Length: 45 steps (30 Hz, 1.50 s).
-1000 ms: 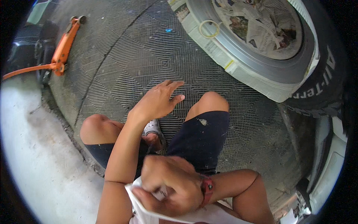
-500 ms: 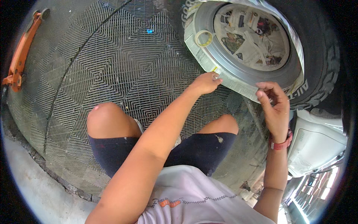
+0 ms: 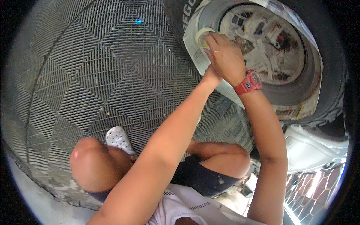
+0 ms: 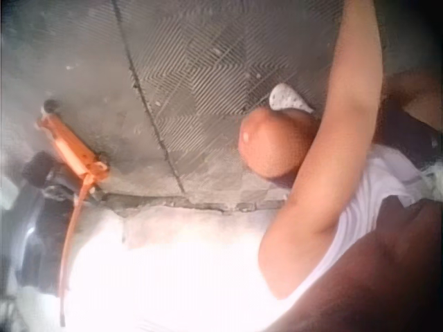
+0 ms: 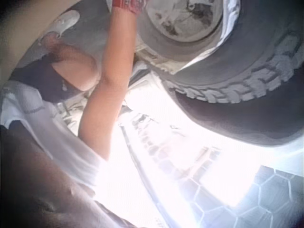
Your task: The person sits on the floor and uses masking tape to cover the inner rim of a car tire. They repeatedly tear off pieces of tape and press them around the rim's edge, smoothing each piece with their fingers.
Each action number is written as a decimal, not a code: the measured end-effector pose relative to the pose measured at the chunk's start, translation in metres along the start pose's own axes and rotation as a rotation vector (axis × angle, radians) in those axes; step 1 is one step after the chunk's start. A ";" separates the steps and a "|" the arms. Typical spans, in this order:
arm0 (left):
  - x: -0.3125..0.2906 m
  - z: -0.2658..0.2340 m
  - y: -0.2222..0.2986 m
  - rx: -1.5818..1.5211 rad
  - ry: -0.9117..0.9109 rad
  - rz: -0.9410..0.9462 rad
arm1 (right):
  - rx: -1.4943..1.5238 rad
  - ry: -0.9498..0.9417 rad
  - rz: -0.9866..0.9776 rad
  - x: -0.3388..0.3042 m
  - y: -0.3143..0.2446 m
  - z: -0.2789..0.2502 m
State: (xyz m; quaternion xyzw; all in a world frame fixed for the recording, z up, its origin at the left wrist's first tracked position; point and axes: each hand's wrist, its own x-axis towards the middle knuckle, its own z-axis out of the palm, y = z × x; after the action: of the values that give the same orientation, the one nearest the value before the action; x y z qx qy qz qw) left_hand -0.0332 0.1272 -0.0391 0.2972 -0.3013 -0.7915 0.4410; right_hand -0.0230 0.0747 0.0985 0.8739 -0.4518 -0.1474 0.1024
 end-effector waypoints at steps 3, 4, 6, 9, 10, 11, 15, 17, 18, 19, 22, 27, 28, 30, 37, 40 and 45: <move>0.007 -0.001 0.014 -0.184 0.035 -0.078 | -0.070 0.023 -0.032 0.021 0.018 0.029; 0.013 -0.006 0.011 -0.200 0.096 -0.079 | -0.082 0.043 -0.061 0.035 0.023 0.037; 0.015 -0.002 0.018 -0.245 0.183 -0.110 | -0.102 -0.003 -0.097 0.042 0.038 0.046; 0.034 0.024 0.008 -0.274 0.196 -0.014 | -0.130 -0.081 -0.153 0.045 0.054 0.040; 0.048 0.026 -0.002 -0.231 0.221 0.025 | -0.129 -0.107 -0.180 0.053 0.051 0.040; 0.067 0.022 -0.014 -0.194 0.266 0.097 | -0.124 -0.122 -0.220 0.067 0.045 0.042; 0.087 0.030 -0.011 -0.313 0.211 0.067 | -0.189 -0.256 -0.262 0.073 0.051 0.043; 0.091 0.034 -0.009 -0.433 0.155 0.034 | -0.225 -0.297 -0.291 0.071 0.056 0.044; 0.093 0.038 -0.008 -0.583 0.139 0.055 | -0.240 -0.307 -0.305 0.067 0.060 0.045; 0.093 0.042 -0.006 -0.733 0.117 0.071 | -0.255 -0.317 -0.317 0.063 0.064 0.045; 0.135 0.045 -0.024 -0.814 0.170 0.289 | -0.219 -0.263 -0.455 0.083 0.052 0.038; 0.115 0.047 -0.014 -0.206 0.280 0.149 | -0.134 -0.239 -0.452 0.070 0.062 0.039; 0.106 0.045 -0.005 -0.101 0.258 0.145 | -0.133 -0.247 -0.438 0.067 0.065 0.034; 0.096 0.040 0.004 0.111 0.236 0.150 | -0.071 -0.297 -0.447 0.062 0.080 0.025; 0.080 0.032 0.017 -0.059 0.073 0.026 | -0.110 -0.447 -0.436 0.064 0.081 -0.012; 0.085 0.034 0.013 0.061 0.246 0.009 | -0.156 -0.494 -0.437 0.086 0.061 -0.029; 0.071 0.042 0.025 -0.130 0.301 -0.111 | -0.051 -0.534 -0.198 0.080 0.089 -0.031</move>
State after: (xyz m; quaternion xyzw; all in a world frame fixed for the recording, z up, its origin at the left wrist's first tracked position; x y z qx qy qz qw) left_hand -0.0824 0.0630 -0.0085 0.3996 -0.1632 -0.7790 0.4548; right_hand -0.0357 -0.0404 0.1417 0.8411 -0.3712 -0.3933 -0.0131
